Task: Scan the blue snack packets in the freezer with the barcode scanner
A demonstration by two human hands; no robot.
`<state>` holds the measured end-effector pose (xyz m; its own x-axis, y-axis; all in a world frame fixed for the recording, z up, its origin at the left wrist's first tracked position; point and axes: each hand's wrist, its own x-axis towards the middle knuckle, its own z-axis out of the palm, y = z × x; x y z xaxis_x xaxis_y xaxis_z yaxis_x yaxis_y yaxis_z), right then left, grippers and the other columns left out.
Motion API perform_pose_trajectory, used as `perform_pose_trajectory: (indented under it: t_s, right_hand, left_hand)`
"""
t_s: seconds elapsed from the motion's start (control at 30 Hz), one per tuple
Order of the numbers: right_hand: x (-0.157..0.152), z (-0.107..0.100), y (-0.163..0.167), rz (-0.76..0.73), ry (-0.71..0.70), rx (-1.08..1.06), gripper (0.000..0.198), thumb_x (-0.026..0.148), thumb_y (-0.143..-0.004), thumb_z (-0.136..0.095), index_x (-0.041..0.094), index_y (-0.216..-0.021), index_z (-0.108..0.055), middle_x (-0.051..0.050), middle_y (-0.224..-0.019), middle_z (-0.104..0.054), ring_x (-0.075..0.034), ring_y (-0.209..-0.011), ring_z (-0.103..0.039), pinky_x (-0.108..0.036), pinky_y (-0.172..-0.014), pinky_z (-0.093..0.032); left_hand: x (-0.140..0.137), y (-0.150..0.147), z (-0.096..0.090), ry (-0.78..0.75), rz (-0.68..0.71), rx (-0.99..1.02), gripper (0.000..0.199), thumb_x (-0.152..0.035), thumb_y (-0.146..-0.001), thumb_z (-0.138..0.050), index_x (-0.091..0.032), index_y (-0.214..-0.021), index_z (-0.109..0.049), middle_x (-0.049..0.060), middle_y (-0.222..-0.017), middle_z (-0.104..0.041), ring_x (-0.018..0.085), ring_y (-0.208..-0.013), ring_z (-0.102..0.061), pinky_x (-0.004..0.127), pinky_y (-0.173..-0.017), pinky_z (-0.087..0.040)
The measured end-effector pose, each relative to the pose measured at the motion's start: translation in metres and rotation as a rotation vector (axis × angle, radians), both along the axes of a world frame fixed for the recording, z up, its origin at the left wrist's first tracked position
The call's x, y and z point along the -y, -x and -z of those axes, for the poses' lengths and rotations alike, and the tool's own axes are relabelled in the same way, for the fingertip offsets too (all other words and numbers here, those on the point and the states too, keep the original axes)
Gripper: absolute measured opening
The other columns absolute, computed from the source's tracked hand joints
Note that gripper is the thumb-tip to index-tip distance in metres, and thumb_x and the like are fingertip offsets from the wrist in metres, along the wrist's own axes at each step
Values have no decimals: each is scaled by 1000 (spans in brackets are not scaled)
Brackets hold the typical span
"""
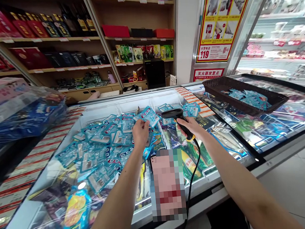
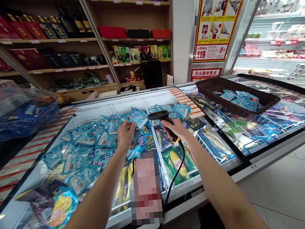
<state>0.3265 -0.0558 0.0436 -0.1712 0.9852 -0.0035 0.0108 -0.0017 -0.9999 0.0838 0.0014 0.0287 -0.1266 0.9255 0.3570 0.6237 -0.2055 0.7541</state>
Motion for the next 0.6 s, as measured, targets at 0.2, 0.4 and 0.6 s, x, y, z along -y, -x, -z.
perform_pose_trajectory:
  t_s: [0.2, 0.4, 0.6]
  right_hand:
    - [2, -1, 0, -31, -5, 21, 45, 63, -79, -65, 19, -73, -58, 1, -50, -57, -10, -39, -49, -22, -37, -35]
    - [3, -2, -1, -95, -14, 17, 44, 61, -81, -64, 18, -75, -58, 1, -50, -57, -10, -39, -49, -22, -38, -36]
    - [4, -1, -1, -87, -9, 32, 45, 63, -79, -65, 18, -75, -58, 1, -49, -57, -10, -38, -49, -21, -38, -37]
  left_hand:
    - [-1, 1, 1, 8, -10, -7, 24, -39, -87, -51, -21, -73, -51, 3, -73, -66, 18, -70, -61, 28, -65, -41]
    - [-3, 2, 4, -3, -3, -1, 27, -43, -88, -49, -22, -72, -49, 3, -73, -66, 18, -69, -60, 28, -62, -40]
    - [-1, 1, 2, -9, -2, 15, 26, -41, -87, -51, -22, -69, -49, 2, -68, -64, 17, -64, -59, 28, -60, -38]
